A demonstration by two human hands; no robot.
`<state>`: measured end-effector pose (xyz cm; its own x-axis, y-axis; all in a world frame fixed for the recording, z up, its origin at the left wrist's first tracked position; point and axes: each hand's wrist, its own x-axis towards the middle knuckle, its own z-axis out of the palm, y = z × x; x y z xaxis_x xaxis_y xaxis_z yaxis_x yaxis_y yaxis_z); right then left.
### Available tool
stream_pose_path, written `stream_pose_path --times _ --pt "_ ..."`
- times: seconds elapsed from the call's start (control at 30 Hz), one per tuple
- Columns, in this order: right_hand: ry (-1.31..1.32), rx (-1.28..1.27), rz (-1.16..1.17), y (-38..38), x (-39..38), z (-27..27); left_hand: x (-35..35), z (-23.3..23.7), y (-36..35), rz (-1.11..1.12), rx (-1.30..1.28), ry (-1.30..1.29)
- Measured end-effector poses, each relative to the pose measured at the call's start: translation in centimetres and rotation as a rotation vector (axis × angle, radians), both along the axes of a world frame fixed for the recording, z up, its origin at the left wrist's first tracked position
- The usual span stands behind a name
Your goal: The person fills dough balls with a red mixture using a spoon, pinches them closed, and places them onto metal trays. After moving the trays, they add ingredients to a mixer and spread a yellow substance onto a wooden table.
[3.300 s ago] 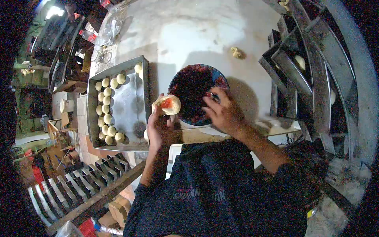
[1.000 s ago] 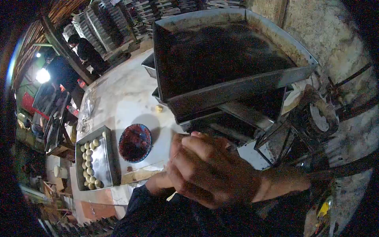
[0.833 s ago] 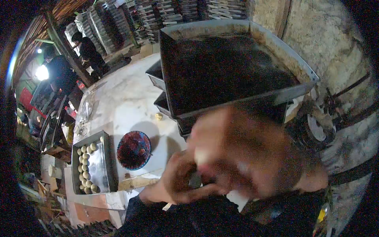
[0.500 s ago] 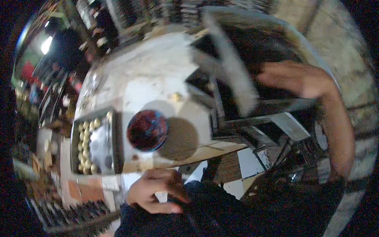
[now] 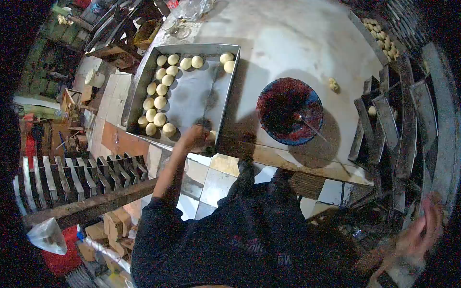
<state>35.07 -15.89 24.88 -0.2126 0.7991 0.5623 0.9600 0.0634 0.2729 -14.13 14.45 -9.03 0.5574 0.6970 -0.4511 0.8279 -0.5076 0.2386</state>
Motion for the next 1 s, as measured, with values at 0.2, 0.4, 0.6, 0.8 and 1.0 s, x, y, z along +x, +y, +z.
stream_pose_path --times 0.2,0.4,0.6,0.8,1.0 --pt "0.487 -0.065 0.398 7.6 -4.4 -6.2 1.9 11.1 -3.7 0.303 0.143 -0.611" --pt "1.265 -0.53 0.488 12.1 -10.1 -15.5 16.5 18.9 -12.1 0.245 0.303 -1.08" --pt "1.353 -0.248 0.501 11.0 -8.3 -14.3 24.1 22.1 -16.7 0.199 0.193 -1.366" --pt "1.231 -0.1 0.705 7.7 -10.1 -12.0 25.6 21.1 -19.8 0.392 0.157 -1.475" --pt "1.57 0.081 0.488 5.6 -16.1 -14.8 22.6 20.0 -24.2 0.318 0.243 -1.628"
